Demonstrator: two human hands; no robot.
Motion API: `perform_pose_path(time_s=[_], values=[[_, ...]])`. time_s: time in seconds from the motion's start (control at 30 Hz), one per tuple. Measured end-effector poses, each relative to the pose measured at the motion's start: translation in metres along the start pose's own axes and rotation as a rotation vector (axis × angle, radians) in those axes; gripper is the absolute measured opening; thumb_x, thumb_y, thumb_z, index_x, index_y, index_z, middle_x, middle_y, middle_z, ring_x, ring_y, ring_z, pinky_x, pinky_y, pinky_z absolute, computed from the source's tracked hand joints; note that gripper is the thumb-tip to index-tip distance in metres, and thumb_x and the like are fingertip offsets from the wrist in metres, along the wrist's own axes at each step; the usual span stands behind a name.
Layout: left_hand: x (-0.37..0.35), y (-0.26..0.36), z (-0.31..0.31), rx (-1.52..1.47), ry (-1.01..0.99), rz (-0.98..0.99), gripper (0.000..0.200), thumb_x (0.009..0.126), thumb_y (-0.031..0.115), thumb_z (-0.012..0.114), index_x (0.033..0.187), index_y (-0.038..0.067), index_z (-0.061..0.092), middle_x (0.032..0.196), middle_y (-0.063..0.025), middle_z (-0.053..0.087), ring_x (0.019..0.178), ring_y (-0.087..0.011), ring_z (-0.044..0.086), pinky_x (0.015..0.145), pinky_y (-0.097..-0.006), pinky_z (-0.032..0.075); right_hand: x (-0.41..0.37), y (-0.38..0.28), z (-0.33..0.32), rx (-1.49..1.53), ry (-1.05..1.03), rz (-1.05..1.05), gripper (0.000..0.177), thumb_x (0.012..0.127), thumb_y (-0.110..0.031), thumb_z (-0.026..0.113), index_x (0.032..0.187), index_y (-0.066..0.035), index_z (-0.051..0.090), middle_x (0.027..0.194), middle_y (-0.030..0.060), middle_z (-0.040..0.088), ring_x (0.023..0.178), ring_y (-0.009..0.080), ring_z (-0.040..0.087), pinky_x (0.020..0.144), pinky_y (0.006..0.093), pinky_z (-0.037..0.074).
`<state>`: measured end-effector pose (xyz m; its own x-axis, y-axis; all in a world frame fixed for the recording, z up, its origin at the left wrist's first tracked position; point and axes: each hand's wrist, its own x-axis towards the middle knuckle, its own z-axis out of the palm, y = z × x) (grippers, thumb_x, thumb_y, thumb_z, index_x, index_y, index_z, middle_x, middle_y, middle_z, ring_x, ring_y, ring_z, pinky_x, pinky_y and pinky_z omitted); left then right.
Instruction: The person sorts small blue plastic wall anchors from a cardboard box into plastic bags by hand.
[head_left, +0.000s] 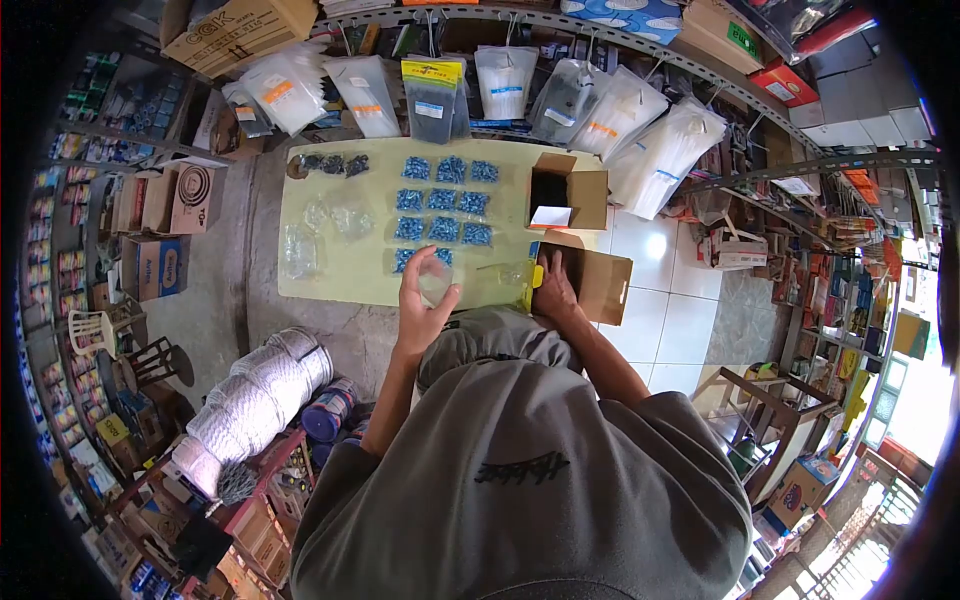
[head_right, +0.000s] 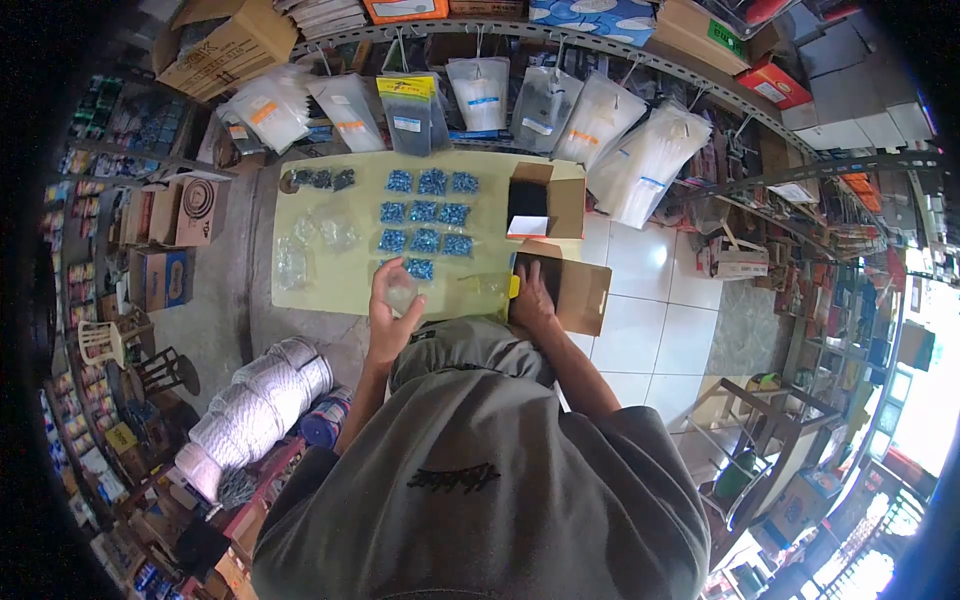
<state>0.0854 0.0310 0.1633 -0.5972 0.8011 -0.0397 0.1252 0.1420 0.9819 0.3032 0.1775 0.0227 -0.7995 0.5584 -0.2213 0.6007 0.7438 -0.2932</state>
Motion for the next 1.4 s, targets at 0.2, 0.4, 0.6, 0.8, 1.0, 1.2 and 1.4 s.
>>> perform_pose_path(time_s=[0.2, 0.4, 0.6, 0.8, 1.0, 1.2, 1.4], values=[[0.0, -0.002, 0.001, -0.018, -0.025, 0.015, 0.065, 0.076, -0.002, 0.069, 0.136, 0.005, 0.046, 0.106, -0.0046, 0.053, 0.102, -0.0166, 0.05, 0.096, -0.0316, 0.039, 0.005, 0.011, 0.023, 0.361, 0.09, -0.086, 0.043, 0.084, -0.017, 0.059, 0.123, -0.001, 0.056, 0.126, 0.0221, 0.049, 0.115, 0.0443, 0.046, 0.099, 0.0449, 0.046], [0.002, -0.003, 0.0, -0.012, -0.033, 0.038, 0.066, 0.075, -0.002, 0.07, 0.136, 0.005, 0.046, 0.106, -0.0046, 0.053, 0.102, -0.017, 0.051, 0.097, -0.0319, 0.039, -0.001, 0.008, 0.009, 0.156, -0.132, -0.098, 0.047, 0.084, -0.016, 0.058, 0.13, -0.005, 0.054, 0.137, 0.0221, 0.048, 0.128, 0.042, 0.041, 0.106, 0.0434, 0.042], [0.002, -0.002, 0.002, 0.012, -0.038, 0.05, 0.065, 0.075, -0.002, 0.07, 0.136, 0.005, 0.046, 0.107, -0.005, 0.053, 0.103, -0.0172, 0.05, 0.097, -0.032, 0.039, -0.003, 0.03, 0.064, 0.42, -0.174, -0.043, 0.049, 0.084, -0.023, 0.06, 0.13, -0.008, 0.055, 0.129, 0.0219, 0.057, 0.119, 0.041, 0.054, 0.099, 0.0451, 0.047], [0.002, -0.006, 0.005, 0.002, -0.047, 0.059, 0.066, 0.076, -0.001, 0.07, 0.136, 0.006, 0.045, 0.108, -0.0052, 0.052, 0.104, -0.0174, 0.05, 0.097, -0.032, 0.039, -0.008, 0.008, 0.013, 0.54, -0.201, -0.028, 0.035, 0.082, -0.023, 0.06, 0.109, -0.001, 0.066, 0.103, 0.0242, 0.068, 0.097, 0.0402, 0.066, 0.088, 0.0455, 0.053], [0.003, -0.001, 0.006, -0.011, -0.05, 0.043, 0.065, 0.076, -0.001, 0.07, 0.136, 0.005, 0.046, 0.108, -0.0052, 0.053, 0.103, -0.0173, 0.05, 0.096, -0.0323, 0.039, -0.013, 0.031, 0.085, 0.391, -0.26, 0.064, 0.035, 0.079, -0.027, 0.059, 0.1, -0.001, 0.069, 0.101, 0.0247, 0.068, 0.098, 0.0389, 0.066, 0.089, 0.0456, 0.052], [0.003, -0.005, 0.005, 0.002, -0.039, 0.059, 0.065, 0.075, -0.001, 0.07, 0.135, 0.005, 0.047, 0.107, -0.0048, 0.054, 0.101, -0.018, 0.052, 0.097, -0.0328, 0.039, -0.007, 0.015, 0.033, 0.373, -0.44, 0.06, 0.036, 0.074, -0.023, 0.059, 0.099, 0.001, 0.069, 0.099, 0.0255, 0.069, 0.096, 0.0397, 0.067, 0.088, 0.0463, 0.053], [0.002, -0.008, 0.008, 0.004, -0.048, 0.054, 0.064, 0.075, -0.001, 0.07, 0.135, 0.006, 0.047, 0.107, -0.0051, 0.054, 0.102, -0.0176, 0.052, 0.096, -0.0326, 0.04, -0.011, 0.003, -0.01, 0.355, -0.515, 0.178, 0.038, 0.073, -0.022, 0.058, 0.101, 0.002, 0.069, 0.097, 0.028, 0.068, 0.097, 0.0405, 0.067, 0.089, 0.0465, 0.053]])
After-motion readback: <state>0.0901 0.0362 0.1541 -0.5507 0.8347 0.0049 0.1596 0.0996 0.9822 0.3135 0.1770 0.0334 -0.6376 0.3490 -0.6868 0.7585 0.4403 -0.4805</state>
